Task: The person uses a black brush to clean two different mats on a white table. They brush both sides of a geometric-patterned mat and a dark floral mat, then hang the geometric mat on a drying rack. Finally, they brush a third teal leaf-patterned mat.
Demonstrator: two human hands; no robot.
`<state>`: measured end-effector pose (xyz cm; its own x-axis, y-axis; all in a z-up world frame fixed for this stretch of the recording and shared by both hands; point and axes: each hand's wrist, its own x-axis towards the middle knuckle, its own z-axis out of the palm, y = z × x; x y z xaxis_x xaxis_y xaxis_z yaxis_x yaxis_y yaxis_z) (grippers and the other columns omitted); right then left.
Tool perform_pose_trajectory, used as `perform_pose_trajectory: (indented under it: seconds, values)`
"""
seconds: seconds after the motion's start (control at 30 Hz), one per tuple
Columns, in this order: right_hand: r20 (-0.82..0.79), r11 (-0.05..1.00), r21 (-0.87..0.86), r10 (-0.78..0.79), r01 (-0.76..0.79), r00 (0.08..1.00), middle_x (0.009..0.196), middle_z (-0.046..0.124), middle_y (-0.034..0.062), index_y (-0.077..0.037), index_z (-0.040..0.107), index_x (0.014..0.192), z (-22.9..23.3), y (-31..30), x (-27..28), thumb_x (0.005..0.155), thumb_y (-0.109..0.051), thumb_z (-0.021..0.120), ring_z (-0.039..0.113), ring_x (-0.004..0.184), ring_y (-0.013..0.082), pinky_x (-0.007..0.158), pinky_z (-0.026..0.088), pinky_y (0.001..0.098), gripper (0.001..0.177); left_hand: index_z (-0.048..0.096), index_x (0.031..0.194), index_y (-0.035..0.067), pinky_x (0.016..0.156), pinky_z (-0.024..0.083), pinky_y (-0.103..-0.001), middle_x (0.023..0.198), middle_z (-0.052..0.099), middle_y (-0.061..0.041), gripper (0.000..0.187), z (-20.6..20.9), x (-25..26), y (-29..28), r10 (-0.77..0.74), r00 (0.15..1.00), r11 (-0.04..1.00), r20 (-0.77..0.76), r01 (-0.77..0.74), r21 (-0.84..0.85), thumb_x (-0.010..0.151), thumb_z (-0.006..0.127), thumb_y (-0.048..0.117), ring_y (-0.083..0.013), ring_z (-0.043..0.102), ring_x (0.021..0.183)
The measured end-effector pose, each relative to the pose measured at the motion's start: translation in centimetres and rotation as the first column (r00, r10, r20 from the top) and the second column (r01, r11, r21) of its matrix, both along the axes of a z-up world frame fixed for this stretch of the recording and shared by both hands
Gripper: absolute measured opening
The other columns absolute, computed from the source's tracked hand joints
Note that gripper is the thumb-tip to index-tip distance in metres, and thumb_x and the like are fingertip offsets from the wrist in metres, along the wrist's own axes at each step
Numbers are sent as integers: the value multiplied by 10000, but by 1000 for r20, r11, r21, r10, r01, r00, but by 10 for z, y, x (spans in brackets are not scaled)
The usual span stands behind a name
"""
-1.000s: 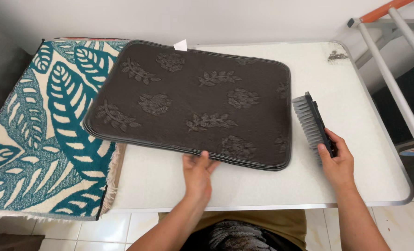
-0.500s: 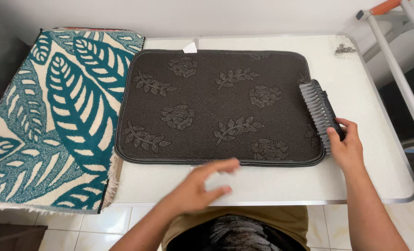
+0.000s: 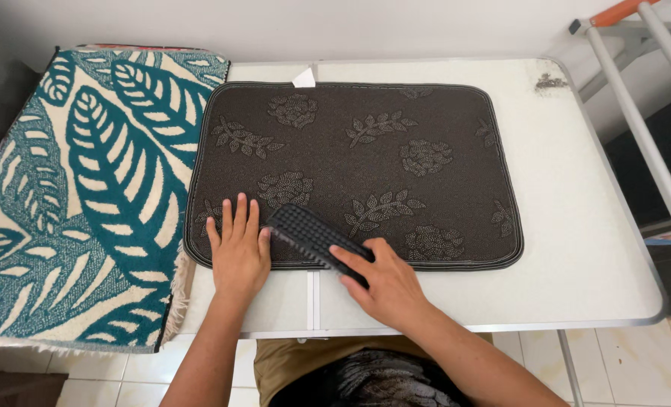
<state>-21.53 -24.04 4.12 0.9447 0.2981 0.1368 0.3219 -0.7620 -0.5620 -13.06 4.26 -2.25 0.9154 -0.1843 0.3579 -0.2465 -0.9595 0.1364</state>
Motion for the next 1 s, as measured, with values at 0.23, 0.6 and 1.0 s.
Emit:
perform_pose_trajectory:
  seconds: [0.23,0.6,1.0]
  values:
    - [34,833,-68,-548,549,836,1163,622,131,-378,606,1429,-19,-155,6,937,-318,689,689,902,267,792,570,393,503,428,1545,62,1245,95,-578,1654,322,-145,592,0,3,1,4,1000,1000,-10,-4,-10,1048,405,382,-340,210,1558]
    - [95,996,8,84,-85,992,1226,575,162,-323,593,1409,3,-35,-1,917,-324,719,673,981,287,788,588,390,508,371,1518,0,1092,131,-695,1638,213,-280,899,35,-89,-57,-51,974,992,-220,74,98,897,479,640,-501,120,1470]
    - [151,877,-29,-470,479,870,1169,600,183,-274,634,1436,32,-139,83,1003,-320,641,631,1041,362,921,513,440,435,535,1415,185,1325,275,-468,1485,547,-24,639,71,-68,-25,-33,904,987,-426,-36,-154,948,445,611,-221,441,1467]
